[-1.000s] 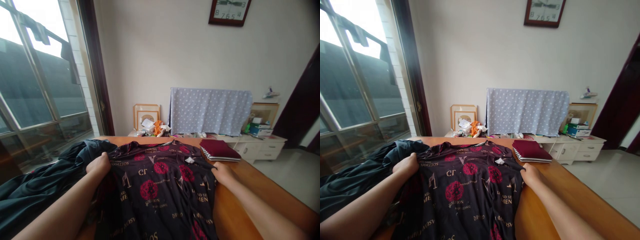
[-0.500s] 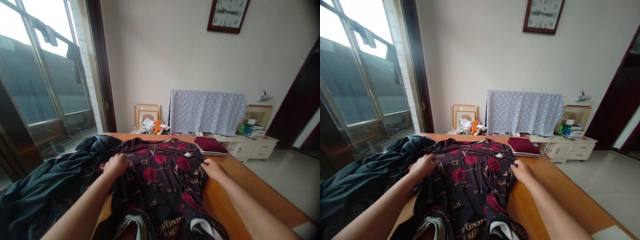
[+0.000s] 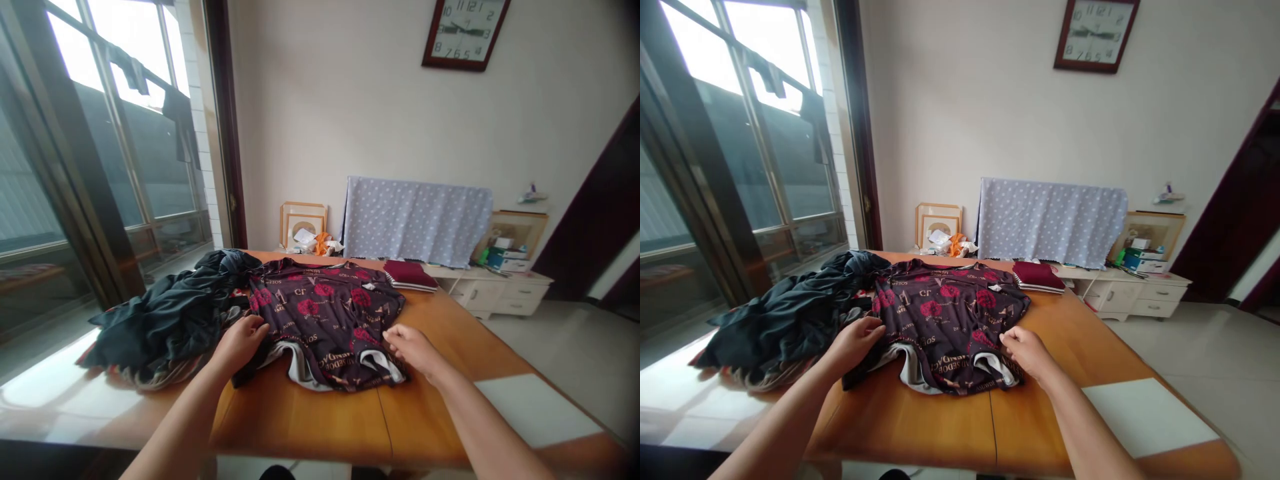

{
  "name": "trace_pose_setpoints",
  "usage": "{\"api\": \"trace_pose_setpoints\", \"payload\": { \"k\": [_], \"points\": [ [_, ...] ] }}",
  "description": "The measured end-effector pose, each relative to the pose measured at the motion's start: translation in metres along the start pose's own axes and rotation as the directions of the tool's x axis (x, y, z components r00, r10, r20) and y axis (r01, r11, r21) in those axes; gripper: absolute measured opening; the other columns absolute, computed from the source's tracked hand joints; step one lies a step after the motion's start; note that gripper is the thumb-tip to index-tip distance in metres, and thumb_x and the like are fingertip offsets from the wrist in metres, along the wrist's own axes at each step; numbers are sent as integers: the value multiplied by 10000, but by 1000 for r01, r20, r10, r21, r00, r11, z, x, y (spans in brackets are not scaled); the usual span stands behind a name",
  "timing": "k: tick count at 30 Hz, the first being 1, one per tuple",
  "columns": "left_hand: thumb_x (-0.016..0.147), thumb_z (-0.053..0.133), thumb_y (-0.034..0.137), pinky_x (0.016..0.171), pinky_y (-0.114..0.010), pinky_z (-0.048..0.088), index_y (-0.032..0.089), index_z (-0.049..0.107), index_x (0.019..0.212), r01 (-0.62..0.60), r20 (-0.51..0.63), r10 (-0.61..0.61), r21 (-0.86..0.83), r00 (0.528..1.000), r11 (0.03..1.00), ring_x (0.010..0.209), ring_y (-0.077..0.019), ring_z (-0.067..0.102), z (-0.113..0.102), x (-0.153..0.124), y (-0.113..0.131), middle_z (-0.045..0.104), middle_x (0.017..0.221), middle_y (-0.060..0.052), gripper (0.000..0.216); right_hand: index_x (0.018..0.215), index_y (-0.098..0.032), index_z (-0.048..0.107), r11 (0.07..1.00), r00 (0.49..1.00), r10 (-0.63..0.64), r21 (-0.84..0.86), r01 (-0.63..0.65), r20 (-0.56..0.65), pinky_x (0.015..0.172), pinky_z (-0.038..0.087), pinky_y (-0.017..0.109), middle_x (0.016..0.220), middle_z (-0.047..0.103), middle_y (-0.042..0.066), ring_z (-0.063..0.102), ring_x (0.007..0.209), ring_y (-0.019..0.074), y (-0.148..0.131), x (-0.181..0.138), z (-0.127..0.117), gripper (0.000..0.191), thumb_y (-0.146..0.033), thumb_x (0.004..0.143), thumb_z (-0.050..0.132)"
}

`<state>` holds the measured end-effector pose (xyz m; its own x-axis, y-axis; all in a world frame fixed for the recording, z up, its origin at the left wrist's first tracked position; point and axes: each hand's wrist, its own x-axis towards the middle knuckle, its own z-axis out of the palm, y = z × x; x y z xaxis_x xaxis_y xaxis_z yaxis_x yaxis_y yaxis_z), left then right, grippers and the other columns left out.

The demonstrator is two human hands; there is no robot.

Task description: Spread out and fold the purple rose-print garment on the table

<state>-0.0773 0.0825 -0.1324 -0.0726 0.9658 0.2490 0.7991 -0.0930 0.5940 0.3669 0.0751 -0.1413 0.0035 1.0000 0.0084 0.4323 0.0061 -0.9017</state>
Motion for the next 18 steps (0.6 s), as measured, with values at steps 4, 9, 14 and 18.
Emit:
{"api": "trace_pose_setpoints", "payload": {
  "k": [4,9,14,18],
  "points": [
    [881,491,637,880,-334,473,225,728,1122,51,-7,-51,113,999,992,1066,-286,658,-10,-47,-4,725,1153,-100,533,849,-186,620,997,995,-73,10,72,72,668,441,265,787,661,9,589,742,178,-1,-39,-5,352,-535,833,578],
    [841,588,491,914,-380,442,255,720,1036,42,21,-49,266,999,963,1110,-306,618,-18,-85,4,694,1156,-98,334,967,-193,680,978,971,-109,-154,143,211,814,469,289,986,719,38,627,929,220,0,-68,-8,277,-368,759,628],
    [807,547,293,747,-307,486,222,642,953,126,-135,-127,-14,983,992,828,-213,657,-27,-92,17,700,873,-32,189,755,-206,606,949,986,-155,-287,132,-59,724,469,275,800,678,17,609,806,199,7,-71,-14,152,-357,748,604],
    [823,499,317,714,-302,528,168,573,1163,171,-384,-289,-313,877,934,769,-199,671,-49,-85,14,698,864,-38,378,976,-209,614,965,906,-78,195,172,-417,652,512,285,869,707,34,660,769,211,4,-67,-41,339,-482,776,592]
  ]
}}
